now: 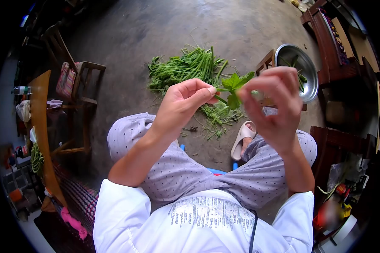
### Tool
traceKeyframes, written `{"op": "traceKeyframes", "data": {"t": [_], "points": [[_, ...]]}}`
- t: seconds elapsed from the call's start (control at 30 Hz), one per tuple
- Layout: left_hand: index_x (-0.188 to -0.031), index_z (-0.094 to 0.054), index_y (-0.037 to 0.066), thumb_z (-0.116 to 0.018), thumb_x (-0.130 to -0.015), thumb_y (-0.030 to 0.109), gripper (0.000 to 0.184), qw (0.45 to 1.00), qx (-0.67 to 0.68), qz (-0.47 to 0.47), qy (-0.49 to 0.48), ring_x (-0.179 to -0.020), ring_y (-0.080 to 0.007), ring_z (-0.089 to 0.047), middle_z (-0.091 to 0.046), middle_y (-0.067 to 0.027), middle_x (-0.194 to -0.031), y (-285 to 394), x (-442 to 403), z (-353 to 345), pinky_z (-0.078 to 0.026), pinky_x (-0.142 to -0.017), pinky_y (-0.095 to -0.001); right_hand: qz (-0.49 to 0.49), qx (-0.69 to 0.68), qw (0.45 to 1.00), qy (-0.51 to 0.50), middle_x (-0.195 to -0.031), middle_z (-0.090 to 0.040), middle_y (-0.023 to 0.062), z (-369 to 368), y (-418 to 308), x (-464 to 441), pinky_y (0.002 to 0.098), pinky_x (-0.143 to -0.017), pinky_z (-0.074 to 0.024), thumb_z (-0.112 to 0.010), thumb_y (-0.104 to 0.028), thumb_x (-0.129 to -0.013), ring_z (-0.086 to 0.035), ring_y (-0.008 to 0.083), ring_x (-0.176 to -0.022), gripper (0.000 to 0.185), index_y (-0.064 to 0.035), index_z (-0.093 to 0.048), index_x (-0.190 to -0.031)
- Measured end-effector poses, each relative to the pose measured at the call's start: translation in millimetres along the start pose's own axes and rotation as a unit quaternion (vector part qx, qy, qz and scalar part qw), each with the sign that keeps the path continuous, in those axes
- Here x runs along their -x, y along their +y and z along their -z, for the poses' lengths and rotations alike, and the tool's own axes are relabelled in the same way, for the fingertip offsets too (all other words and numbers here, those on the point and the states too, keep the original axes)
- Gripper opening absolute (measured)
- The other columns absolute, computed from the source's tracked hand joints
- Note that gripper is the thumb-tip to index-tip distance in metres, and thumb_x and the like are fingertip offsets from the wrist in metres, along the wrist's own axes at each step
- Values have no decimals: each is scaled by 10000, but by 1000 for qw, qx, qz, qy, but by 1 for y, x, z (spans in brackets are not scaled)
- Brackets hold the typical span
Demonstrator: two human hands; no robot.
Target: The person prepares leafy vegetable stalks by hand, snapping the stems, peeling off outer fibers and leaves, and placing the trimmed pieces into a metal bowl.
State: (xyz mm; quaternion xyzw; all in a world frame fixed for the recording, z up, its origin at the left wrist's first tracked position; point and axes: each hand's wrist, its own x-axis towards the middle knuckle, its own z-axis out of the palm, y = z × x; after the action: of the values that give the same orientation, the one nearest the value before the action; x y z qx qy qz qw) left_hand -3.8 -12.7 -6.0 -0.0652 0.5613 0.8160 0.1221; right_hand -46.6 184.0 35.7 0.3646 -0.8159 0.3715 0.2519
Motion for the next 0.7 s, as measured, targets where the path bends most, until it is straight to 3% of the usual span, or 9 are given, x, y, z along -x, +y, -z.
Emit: {"op": "traceKeyframes", "data": {"t": [0.1,0.47,0.53,0.7], "points": [[-958,-617,16,-610,-899,150,146,1000,-2,-10,-13,-870,-113,-629,-641,-50,-921,-3,-2,1,-500,-833,-236,20,44,997,-57,-829,-578,11,-10,-5,8,337,-708,-390,-739,-130,-720,-523,211,-819,129,-115,-669,-828],[-958,-633,-17,-615,-901,124,154,999,8,-29,-19,-841,-103,-620,-656,-54,-891,-3,0,-3,-488,-780,-225,37,95,993,-63,-801,-581,-21,-20,-1,12,342,-705,-375,-738,-157,-706,-522,186,-812,132,-129,-689,-826],[-956,-633,-16,-620,-899,127,154,999,4,-33,-19,-835,-98,-615,-655,-50,-887,-3,0,-3,-487,-772,-221,30,77,995,-63,-760,-575,28,-20,-3,11,328,-673,-395,-754,-96,-686,-517,208,-753,176,-109,-690,-849],[-949,-622,3,-614,-890,144,153,998,-46,-44,-23,-870,-110,-596,-636,-39,-895,-2,0,-1,-467,-830,-259,-14,16,997,-77,-765,-588,39,-20,-4,9,323,-653,-428,-737,-31,-674,-526,217,-747,181,-88,-678,-835]]}}
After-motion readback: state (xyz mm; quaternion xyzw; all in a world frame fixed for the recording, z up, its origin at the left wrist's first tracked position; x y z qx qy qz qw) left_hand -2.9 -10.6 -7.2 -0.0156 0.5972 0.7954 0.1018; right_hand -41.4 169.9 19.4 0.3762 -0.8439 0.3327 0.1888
